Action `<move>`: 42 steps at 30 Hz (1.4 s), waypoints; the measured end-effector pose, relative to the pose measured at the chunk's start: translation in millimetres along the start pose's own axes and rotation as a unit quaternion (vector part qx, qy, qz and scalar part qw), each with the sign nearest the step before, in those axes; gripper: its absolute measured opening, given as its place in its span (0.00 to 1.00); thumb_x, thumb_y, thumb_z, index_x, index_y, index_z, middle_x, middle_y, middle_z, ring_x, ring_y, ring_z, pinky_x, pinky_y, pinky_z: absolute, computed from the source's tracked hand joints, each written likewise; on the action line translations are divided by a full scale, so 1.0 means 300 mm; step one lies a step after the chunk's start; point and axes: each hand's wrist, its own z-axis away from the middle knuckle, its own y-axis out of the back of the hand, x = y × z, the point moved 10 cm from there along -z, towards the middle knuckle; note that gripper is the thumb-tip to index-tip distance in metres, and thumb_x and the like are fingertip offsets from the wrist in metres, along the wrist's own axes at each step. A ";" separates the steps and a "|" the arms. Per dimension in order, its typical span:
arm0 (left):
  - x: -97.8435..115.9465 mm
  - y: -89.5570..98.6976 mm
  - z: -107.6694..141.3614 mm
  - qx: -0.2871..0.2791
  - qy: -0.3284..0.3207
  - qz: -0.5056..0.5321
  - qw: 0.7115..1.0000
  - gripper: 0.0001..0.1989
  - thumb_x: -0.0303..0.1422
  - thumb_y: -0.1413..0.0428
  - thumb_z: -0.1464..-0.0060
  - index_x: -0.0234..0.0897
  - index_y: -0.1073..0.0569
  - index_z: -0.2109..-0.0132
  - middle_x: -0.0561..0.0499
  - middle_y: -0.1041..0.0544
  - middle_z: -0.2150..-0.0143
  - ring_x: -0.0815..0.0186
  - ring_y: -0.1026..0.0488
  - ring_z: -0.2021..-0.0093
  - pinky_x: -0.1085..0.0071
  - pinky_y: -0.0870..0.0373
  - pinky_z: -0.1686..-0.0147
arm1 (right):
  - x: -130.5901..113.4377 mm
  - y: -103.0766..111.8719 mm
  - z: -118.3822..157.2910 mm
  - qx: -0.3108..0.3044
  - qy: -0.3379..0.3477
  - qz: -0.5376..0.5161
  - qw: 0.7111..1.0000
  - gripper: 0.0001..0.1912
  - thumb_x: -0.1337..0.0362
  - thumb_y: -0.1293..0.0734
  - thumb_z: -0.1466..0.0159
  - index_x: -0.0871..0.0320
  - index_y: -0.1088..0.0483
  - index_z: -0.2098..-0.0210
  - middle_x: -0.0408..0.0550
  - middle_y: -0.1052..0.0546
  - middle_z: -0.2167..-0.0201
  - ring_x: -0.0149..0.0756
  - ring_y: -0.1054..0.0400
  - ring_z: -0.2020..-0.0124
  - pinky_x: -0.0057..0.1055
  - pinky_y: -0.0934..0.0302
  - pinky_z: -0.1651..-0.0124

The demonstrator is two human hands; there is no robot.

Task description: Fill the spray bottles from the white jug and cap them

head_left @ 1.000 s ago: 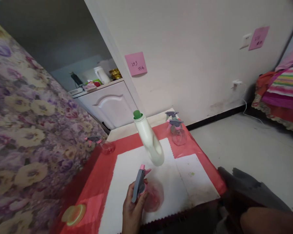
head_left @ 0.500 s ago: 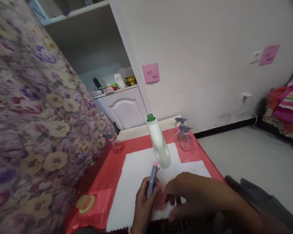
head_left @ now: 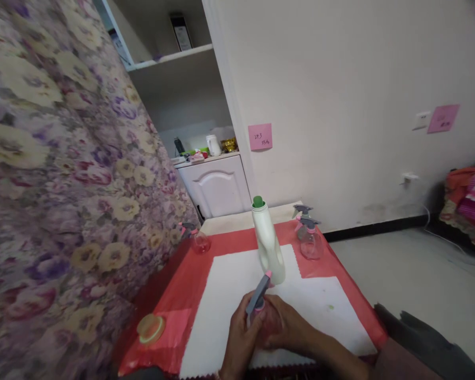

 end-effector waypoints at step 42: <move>0.148 0.208 0.069 0.162 0.014 -0.010 0.987 0.22 0.42 0.39 0.49 0.39 0.27 0.49 0.44 0.24 0.47 0.54 0.29 0.46 0.62 0.31 0.47 | 0.002 0.013 0.012 0.007 -0.028 0.056 0.998 0.39 0.68 0.24 0.59 0.57 0.35 0.48 0.49 0.27 0.52 0.46 0.31 0.54 0.37 0.37 0.50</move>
